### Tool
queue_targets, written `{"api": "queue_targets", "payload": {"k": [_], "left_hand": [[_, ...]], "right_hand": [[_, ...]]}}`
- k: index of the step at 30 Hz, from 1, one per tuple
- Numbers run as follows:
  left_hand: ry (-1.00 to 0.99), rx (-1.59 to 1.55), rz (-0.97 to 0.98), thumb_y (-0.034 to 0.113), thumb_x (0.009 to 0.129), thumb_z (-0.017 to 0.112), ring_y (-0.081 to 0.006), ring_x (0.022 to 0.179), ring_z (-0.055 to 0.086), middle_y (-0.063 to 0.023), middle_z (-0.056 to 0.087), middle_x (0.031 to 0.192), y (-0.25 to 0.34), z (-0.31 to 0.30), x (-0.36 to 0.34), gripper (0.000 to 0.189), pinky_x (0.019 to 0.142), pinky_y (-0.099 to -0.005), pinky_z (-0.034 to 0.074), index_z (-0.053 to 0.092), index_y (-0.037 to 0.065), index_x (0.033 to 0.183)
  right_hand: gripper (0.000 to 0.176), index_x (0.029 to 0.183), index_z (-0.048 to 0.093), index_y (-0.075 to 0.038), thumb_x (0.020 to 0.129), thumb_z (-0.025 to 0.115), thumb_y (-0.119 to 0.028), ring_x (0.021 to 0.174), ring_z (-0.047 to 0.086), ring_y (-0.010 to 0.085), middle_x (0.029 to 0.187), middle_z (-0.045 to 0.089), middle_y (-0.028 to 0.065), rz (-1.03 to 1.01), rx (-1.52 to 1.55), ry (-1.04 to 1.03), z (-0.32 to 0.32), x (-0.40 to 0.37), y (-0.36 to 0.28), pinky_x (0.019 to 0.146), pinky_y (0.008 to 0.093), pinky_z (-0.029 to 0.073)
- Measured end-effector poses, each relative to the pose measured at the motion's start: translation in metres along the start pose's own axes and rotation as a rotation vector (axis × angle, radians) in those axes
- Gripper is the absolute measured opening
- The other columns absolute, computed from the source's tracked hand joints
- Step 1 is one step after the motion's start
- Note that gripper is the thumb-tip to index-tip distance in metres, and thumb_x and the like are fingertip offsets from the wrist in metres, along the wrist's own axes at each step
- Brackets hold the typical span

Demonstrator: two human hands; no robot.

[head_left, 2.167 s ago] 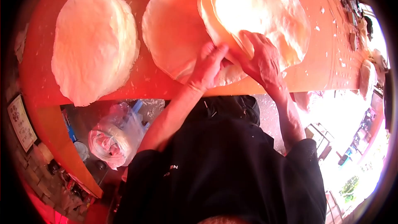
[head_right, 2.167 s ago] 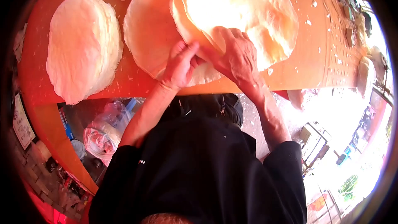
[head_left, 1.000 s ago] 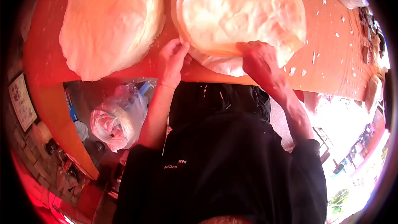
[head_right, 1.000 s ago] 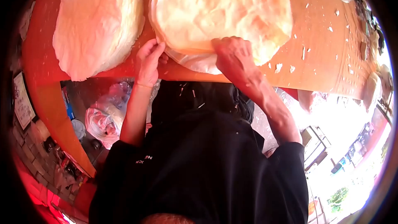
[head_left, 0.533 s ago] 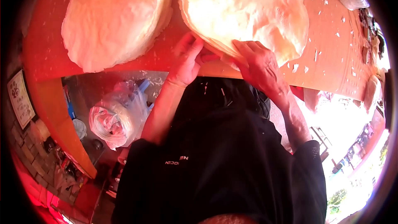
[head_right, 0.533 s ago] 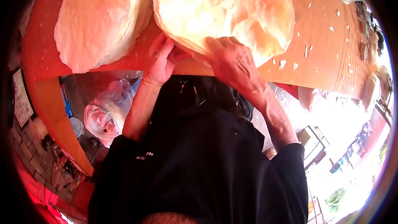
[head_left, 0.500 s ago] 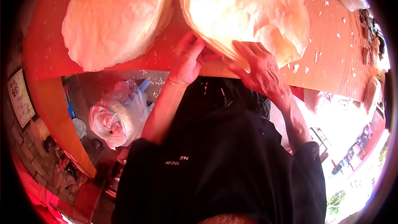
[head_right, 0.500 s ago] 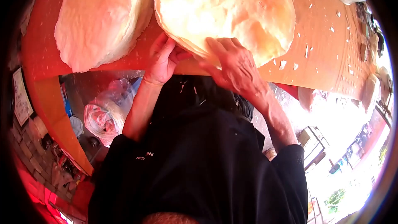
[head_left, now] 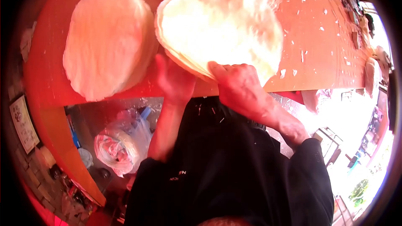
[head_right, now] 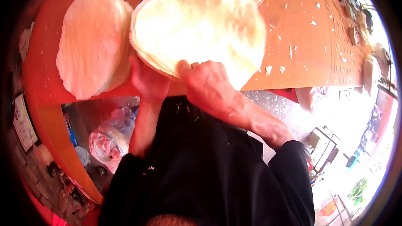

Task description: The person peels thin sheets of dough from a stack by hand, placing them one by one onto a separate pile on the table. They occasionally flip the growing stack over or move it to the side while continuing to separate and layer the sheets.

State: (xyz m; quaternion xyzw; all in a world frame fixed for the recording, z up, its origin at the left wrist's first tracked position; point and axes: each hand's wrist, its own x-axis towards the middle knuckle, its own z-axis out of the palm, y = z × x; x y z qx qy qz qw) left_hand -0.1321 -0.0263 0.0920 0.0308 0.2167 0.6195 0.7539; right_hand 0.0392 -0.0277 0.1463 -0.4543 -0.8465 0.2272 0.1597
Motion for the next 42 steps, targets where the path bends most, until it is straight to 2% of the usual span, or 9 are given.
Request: {"api": "queue_targets", "payload": {"k": [4,7,11,12,14,21,28,38,42], "left_hand": [[-0.294,-0.14,-0.165,0.054,0.098,0.04,-0.0299,0.131,0.043,-0.0114,0.044,0.144,-0.001,-0.038,0.018,0.069,0.107,-0.0465,0.037,0.033,0.006,0.146],[-0.375,-0.159,-0.213,0.05,0.098,0.041,-0.03,0.131,0.042,-0.0114,0.044,0.144,-0.001,-0.06,0.038,0.065,0.108,-0.0468,0.036,0.034,0.006,0.145],[-0.395,-0.1,-0.203,0.046,0.099,0.043,-0.0303,0.132,0.042,-0.0115,0.043,0.145,0.026,-0.071,0.045,0.061,0.109,-0.0471,0.035,0.036,0.006,0.145],[-0.392,-0.098,-0.199,0.046,0.099,0.043,-0.0303,0.132,0.042,-0.0115,0.043,0.145,0.029,-0.068,0.044,0.061,0.109,-0.0471,0.035,0.036,0.006,0.145],[0.205,0.43,0.136,0.035,0.096,0.055,-0.0254,0.119,0.053,-0.012,0.054,0.131,0.033,-0.057,0.045,0.052,0.101,-0.0425,0.043,0.046,0.002,0.136],[0.356,0.785,0.241,0.015,0.094,0.06,-0.0161,0.104,0.057,-0.008,0.059,0.119,-0.001,-0.07,0.055,0.036,0.091,-0.0303,0.046,0.051,-0.001,0.126],[0.373,0.869,0.308,0.008,0.091,0.06,-0.0186,0.106,0.059,-0.0088,0.06,0.12,-0.004,-0.074,0.06,0.036,0.092,-0.0319,0.048,0.053,-0.001,0.125],[0.365,0.559,0.224,0.005,0.082,0.064,-0.0115,0.081,0.061,-0.0039,0.066,0.094,0.044,0.032,0.043,0.024,0.072,-0.0258,0.049,0.062,0.0,0.105],[0.403,0.629,0.49,0.007,0.082,0.067,-0.0106,0.081,0.061,-0.0029,0.065,0.091,0.118,0.048,0.024,0.019,0.07,-0.0252,0.049,0.065,0.002,0.1]], "right_hand": [[0.022,0.105,0.067,0.001,0.083,0.067,0.001,0.068,0.056,0.0066,0.077,0.068,0.006,0.337,0.742,-0.165,-0.09,0.014,-0.011,0.058,0.0277,0.046],[0.026,0.096,0.065,0.005,0.071,0.069,0.009,0.086,0.069,0.0204,0.091,0.07,0.0158,0.5,1.114,0.298,-0.134,0.009,-0.022,0.077,0.028,0.055],[0.02,0.103,0.067,0.005,0.086,0.061,-0.002,0.092,0.068,0.0203,0.106,0.068,0.0115,-0.052,1.055,0.187,-0.14,0.003,0.104,0.081,0.0304,0.055],[0.02,0.101,0.068,0.005,0.088,0.061,-0.008,0.09,0.068,0.0187,0.102,0.068,0.0099,0.428,1.456,0.177,-0.132,0.005,0.12,0.081,0.0297,0.055],[0.028,0.107,0.064,0.006,0.087,0.066,-0.013,0.084,0.068,0.0163,0.101,0.068,0.0103,0.632,1.203,0.131,-0.086,-0.006,0.209,0.075,0.0275,0.055],[0.035,0.105,0.065,0.001,0.083,0.072,-0.025,0.077,0.064,0.012,0.085,0.067,0.0034,0.902,1.077,0.318,-0.021,-0.014,0.229,0.063,0.0276,0.05],[0.026,0.095,0.068,-0.003,0.078,0.071,-0.022,0.066,0.055,0.0076,0.077,0.062,-0.0025,0.75,1.044,0.224,-0.017,-0.015,0.244,0.055,0.0257,0.041],[0.043,0.121,0.061,0.0,0.081,0.067,-0.016,0.096,0.062,0.0189,0.107,0.066,0.0089,0.577,0.61,0.449,-0.175,0.044,0.153,0.089,0.0314,0.048],[0.04,0.119,0.063,0.0,0.083,0.065,-0.017,0.097,0.062,0.0175,0.109,0.066,0.0084,0.236,0.588,0.463,-0.198,0.119,0.114,0.089,0.0304,0.048]]}}
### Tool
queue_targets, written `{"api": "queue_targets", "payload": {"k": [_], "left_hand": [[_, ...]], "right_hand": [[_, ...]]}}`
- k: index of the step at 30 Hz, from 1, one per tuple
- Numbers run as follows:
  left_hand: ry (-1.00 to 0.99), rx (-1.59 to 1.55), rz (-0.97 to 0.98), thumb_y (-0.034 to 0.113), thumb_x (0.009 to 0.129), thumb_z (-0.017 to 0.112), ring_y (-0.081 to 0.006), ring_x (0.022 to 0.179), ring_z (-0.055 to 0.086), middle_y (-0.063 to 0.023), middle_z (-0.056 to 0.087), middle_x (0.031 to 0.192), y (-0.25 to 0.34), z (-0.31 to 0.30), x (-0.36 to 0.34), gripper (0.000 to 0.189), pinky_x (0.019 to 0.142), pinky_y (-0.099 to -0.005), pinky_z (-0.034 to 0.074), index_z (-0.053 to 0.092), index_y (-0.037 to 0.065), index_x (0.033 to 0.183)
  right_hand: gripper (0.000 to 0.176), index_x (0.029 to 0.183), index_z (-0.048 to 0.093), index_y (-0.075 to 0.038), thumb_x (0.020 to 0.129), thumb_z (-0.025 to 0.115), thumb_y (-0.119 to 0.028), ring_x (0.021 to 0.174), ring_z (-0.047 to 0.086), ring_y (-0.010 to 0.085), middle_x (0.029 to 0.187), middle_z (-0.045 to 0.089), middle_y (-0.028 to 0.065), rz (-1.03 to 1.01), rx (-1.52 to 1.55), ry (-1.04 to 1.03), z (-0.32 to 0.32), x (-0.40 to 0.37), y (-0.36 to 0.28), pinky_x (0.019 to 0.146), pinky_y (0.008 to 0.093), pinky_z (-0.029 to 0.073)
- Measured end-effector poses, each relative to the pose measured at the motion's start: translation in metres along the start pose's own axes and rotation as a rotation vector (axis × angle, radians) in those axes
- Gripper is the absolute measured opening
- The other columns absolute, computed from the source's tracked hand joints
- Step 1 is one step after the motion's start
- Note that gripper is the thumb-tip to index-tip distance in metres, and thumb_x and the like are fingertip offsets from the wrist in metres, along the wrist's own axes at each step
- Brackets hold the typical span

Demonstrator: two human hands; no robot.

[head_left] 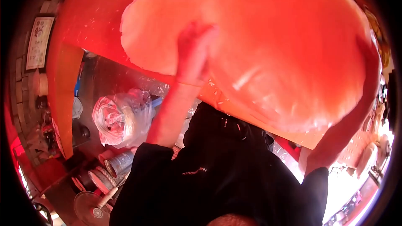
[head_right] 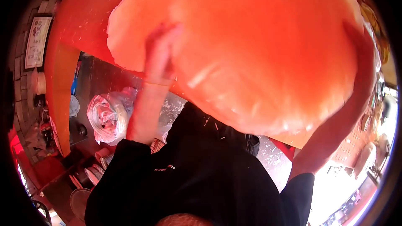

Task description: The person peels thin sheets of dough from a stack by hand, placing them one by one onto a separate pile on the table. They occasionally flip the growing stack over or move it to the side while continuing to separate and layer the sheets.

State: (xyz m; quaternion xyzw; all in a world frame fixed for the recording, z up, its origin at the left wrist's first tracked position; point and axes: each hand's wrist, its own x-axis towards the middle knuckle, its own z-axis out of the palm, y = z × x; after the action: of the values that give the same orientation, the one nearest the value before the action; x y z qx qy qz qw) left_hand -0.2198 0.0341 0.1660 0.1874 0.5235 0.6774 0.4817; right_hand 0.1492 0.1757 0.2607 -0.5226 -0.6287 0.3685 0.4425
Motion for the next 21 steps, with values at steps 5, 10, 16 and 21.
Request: {"api": "queue_targets", "payload": {"k": [5,10,16,21], "left_hand": [[0.027,-0.043,0.225,0.004,0.083,0.062,-0.0195,0.098,0.064,-0.0107,0.066,0.11,0.082,-0.1,0.044,0.034,0.088,-0.0317,0.052,0.061,-0.002,0.117],[0.191,0.093,0.159,0.006,0.088,0.06,-0.0254,0.111,0.06,-0.0148,0.061,0.123,0.072,-0.221,0.076,0.042,0.097,-0.0367,0.048,0.053,-0.006,0.128],[0.387,0.137,0.103,0.002,0.081,0.067,-0.0191,0.096,0.062,-0.0104,0.064,0.109,0.057,-0.26,0.077,0.039,0.083,-0.0298,0.051,0.059,-0.006,0.118],[0.419,0.069,0.125,0.034,0.092,0.056,-0.0239,0.105,0.059,-0.0098,0.062,0.117,0.058,-0.26,0.073,0.047,0.09,-0.0362,0.048,0.056,-0.001,0.123]], "right_hand": [[0.037,0.117,0.065,-0.001,0.085,0.063,-0.019,0.098,0.061,0.0158,0.111,0.066,0.0077,-0.246,0.191,-0.319,0.124,0.073,0.001,0.09,0.029,0.047],[0.029,0.107,0.069,-0.001,0.084,0.064,-0.018,0.087,0.064,0.0115,0.097,0.07,0.0049,0.181,0.423,-0.61,0.309,0.06,0.08,0.073,0.024,0.05],[0.039,0.108,0.067,0.001,0.077,0.076,-0.019,0.08,0.064,0.0137,0.091,0.068,0.0062,0.256,0.479,-0.516,0.338,0.017,0.072,0.066,0.0265,0.051],[0.049,0.13,0.053,-0.002,0.092,0.06,-0.032,0.112,0.055,0.0202,0.121,0.06,0.0143,0.18,0.748,-0.556,0.332,0.025,0.119,0.09,0.0293,0.047]]}}
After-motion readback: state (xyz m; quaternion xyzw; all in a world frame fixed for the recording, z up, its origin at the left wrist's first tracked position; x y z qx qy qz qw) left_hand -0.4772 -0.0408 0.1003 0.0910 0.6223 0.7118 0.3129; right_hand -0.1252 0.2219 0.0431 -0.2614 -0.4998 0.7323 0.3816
